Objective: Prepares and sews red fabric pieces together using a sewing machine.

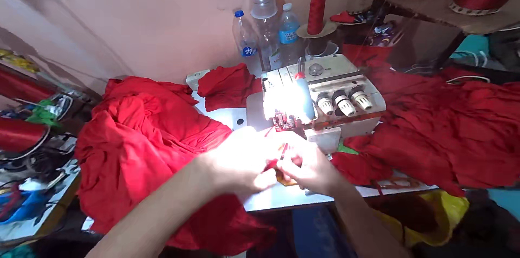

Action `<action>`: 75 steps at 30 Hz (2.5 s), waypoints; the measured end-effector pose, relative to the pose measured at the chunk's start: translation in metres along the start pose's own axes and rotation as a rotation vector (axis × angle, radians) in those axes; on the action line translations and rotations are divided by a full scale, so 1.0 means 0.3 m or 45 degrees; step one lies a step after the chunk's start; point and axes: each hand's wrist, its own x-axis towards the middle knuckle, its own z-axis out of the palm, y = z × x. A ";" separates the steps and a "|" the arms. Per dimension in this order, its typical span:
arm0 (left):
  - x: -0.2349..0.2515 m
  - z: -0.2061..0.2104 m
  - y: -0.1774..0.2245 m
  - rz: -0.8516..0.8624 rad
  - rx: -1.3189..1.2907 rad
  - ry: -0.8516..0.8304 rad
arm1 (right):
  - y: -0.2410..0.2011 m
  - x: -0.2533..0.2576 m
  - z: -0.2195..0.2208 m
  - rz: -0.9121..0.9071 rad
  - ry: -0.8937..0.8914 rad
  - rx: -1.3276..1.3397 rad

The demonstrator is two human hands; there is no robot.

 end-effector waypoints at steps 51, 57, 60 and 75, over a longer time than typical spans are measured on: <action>-0.037 0.031 -0.142 -0.186 -0.187 0.316 | 0.039 0.072 0.058 -0.298 0.312 -0.465; -0.048 0.034 -0.122 -0.258 -0.208 0.442 | 0.085 0.072 0.059 -0.380 0.508 -0.669; -0.038 0.051 -0.122 -0.213 -0.153 0.496 | 0.102 0.058 0.042 -0.296 0.533 -0.700; 0.004 0.072 -0.088 -0.090 0.011 0.623 | 0.096 0.070 0.003 -0.414 0.359 -0.756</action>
